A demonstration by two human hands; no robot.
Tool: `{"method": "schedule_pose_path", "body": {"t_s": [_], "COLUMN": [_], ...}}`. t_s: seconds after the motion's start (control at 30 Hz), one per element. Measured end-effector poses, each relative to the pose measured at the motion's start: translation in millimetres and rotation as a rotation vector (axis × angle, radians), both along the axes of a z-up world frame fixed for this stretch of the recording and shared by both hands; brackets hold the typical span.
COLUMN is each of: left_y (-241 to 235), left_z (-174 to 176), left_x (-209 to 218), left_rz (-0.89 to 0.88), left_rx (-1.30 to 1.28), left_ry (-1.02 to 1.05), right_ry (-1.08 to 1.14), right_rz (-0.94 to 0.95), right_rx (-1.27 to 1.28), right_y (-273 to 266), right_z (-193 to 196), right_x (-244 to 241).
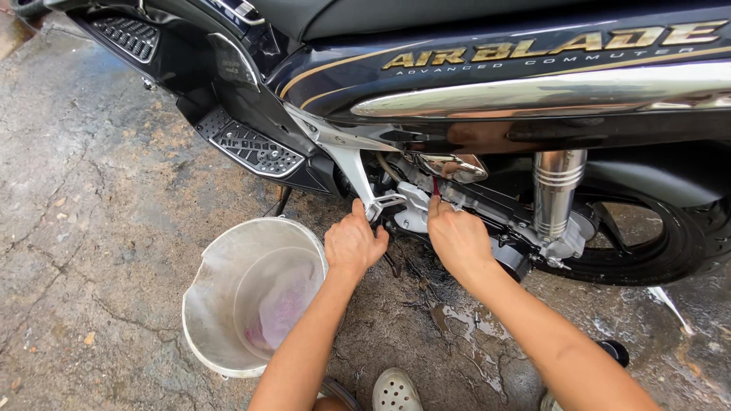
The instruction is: The person scrubs the lower frame and engine area of a black motorcycle using a toothbrush and a cloth. They repeatedly dip the cloth into a bucket of soapy water and wipe the motorcycle's bodywork and mechanical parts.
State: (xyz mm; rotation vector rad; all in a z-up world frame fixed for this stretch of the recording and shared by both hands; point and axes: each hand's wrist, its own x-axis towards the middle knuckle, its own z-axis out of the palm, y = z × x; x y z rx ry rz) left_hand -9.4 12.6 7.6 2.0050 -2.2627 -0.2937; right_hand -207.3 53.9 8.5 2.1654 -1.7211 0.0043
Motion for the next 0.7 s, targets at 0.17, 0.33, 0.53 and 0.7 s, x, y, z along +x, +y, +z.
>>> {"method": "schedule_pose_path", "body": {"t_s": [0.17, 0.33, 0.53, 0.7], "left_y": [-8.2, -8.1, -1.3, -1.6], "left_z": [-5.4, -11.3, -1.2, 2.2], "left_x": [-1.2, 0.5, -1.3, -1.6], "left_rz": [0.019, 0.016, 0.007, 0.006], "left_rx": [0.006, 0.001, 0.006, 0.011], "left_ry": [-0.01, -0.019, -0.007, -0.031], "right_ry": [-0.04, -0.043, -0.072, -0.136], "right_rz": [0.06, 0.024, 0.037, 0.028], "right_rx": [0.045, 0.018, -0.002, 0.106], "right_y": [4.9, 17.1, 8.1, 13.7], "right_z": [24.8, 27.0, 11.2, 24.2], "right_x": [-3.5, -0.6, -16.4, -13.3]}}
